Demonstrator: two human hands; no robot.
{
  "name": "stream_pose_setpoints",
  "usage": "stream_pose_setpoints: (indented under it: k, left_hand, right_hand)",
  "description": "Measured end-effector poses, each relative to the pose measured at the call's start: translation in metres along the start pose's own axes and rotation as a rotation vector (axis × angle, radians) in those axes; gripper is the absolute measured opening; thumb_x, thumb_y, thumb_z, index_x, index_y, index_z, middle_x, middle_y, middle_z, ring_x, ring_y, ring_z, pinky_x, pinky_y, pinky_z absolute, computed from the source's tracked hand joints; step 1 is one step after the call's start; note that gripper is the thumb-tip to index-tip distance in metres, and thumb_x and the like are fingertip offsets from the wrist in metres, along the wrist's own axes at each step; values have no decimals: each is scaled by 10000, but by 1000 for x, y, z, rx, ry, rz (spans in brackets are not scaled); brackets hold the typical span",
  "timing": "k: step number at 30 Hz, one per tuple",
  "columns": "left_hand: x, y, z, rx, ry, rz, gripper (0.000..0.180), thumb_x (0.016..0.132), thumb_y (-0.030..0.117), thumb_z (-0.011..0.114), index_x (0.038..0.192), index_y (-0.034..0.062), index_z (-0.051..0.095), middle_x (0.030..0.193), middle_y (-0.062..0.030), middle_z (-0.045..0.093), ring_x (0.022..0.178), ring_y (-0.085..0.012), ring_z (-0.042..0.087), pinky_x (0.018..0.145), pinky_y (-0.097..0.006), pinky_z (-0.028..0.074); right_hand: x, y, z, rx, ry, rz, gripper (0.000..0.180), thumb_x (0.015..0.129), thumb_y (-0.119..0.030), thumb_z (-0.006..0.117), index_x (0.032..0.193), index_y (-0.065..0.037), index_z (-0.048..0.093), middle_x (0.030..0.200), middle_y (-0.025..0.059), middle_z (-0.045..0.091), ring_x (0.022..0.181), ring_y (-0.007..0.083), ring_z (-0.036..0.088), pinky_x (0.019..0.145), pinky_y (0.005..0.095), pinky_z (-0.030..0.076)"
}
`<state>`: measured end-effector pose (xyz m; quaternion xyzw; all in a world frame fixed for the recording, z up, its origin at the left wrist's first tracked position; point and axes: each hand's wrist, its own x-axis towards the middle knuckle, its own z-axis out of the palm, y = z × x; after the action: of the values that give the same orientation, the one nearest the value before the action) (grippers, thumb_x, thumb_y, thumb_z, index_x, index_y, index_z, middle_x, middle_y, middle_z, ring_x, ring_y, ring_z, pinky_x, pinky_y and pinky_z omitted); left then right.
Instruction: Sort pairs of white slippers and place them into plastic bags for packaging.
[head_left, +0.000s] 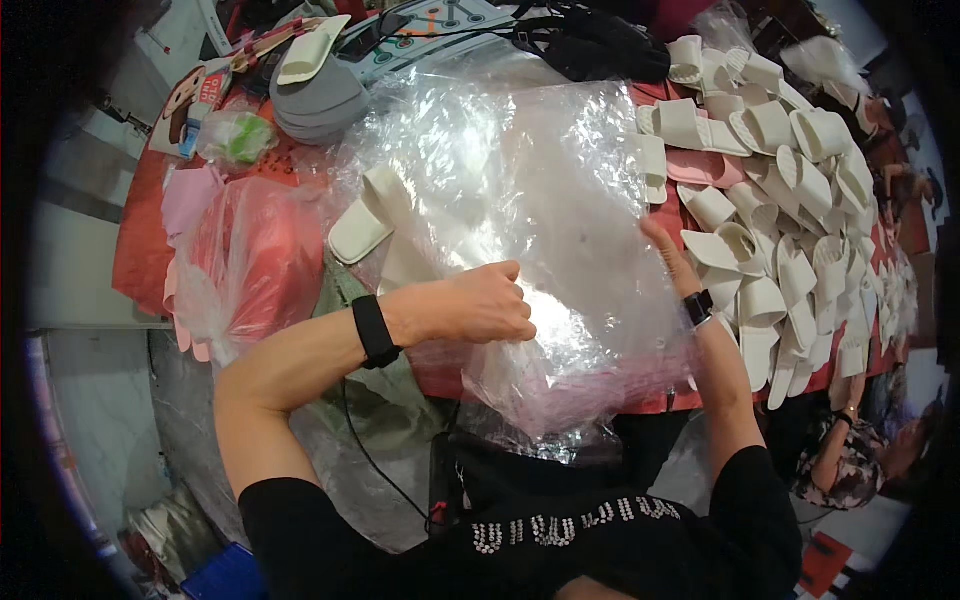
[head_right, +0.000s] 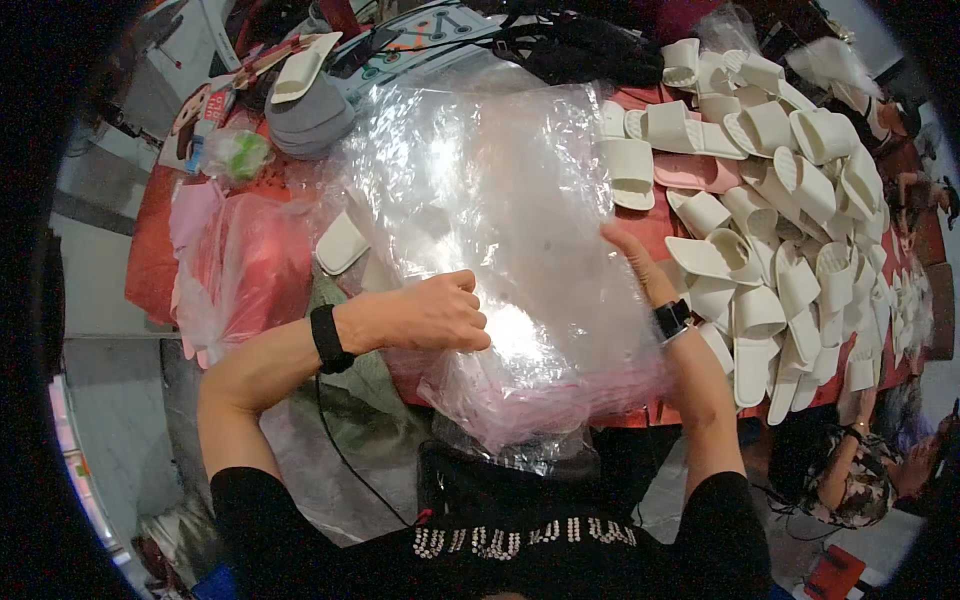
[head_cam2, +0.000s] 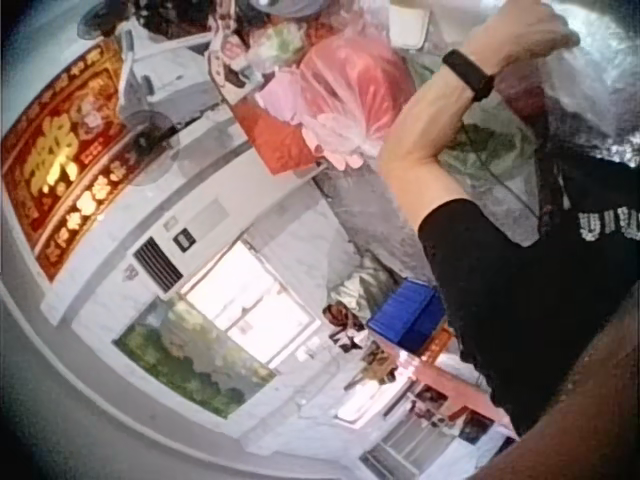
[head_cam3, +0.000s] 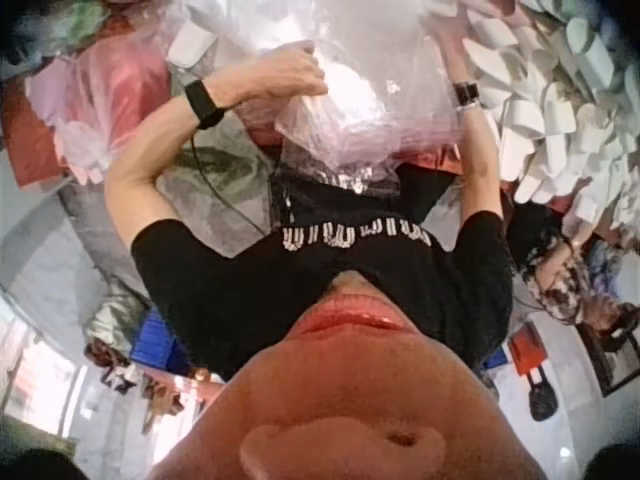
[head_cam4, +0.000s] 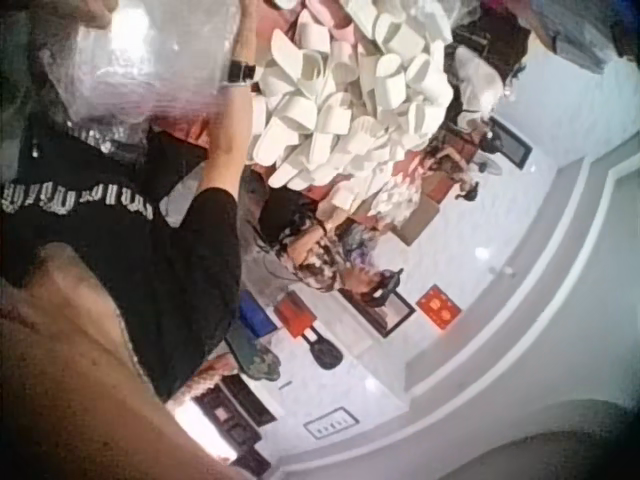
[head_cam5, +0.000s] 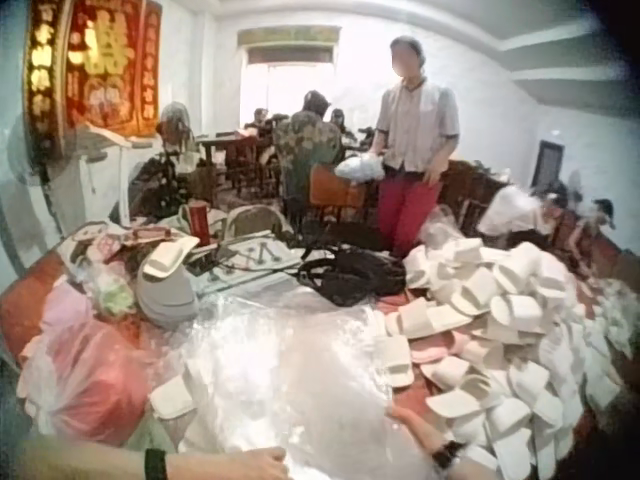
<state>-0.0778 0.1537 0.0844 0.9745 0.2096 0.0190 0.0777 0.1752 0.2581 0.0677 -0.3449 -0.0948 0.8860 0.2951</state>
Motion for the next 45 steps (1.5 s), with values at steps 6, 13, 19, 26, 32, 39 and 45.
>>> stream_pose_setpoints:
  k: [6,13,19,26,32,39,45]
  left_hand:
    - [-10,-18,-35,262,49,17,135,696,223,528,611,141,464,556,40,479,580,-138,530,682,-286,391]
    - [-51,-44,8,164,200,-269,202,679,139,578,880,155,567,1097,-64,498,1116,-232,440,947,-423,314]
    - [-125,-55,67,-187,316,-1094,703,633,76,608,1291,102,359,1374,-192,255,1235,-350,291,1021,-411,254]
    - [-168,-68,92,-828,159,-1114,876,550,199,646,1304,-29,262,1367,-238,220,1278,-364,183,1054,-346,189]
    - [-144,-69,92,-638,255,-1233,852,558,295,661,1289,14,325,1382,-229,200,1284,-371,150,1043,-412,166]
    - [-83,-61,92,-356,332,-1708,568,664,410,601,1086,44,502,1256,-184,426,1198,-355,341,907,-483,289]
    - [-88,-58,71,-459,143,-1648,546,719,482,513,1085,76,505,957,-175,612,894,-351,581,768,-435,426]
  right_hand:
    - [33,-21,29,-766,-19,-239,536,687,-46,615,1197,-22,451,1095,105,550,947,165,568,776,288,484]
    - [96,-5,-40,-577,6,-223,351,676,35,556,1022,24,499,842,81,576,710,186,600,659,295,513]
    - [110,7,-77,-434,42,24,252,676,-4,573,925,3,534,774,83,574,660,185,591,607,310,525]
    - [96,-15,-77,-461,136,-18,213,693,21,556,903,-7,542,767,69,560,674,184,583,597,293,516]
    - [76,-22,-69,-433,147,-51,187,695,28,566,879,-6,559,774,60,567,676,183,582,603,285,508]
    - [90,-29,-104,-529,131,-44,104,698,15,575,800,-3,577,734,56,565,642,157,564,577,258,483]
    - [55,-22,-80,-469,91,-170,308,659,25,588,960,-31,555,834,42,552,674,143,555,571,215,455]
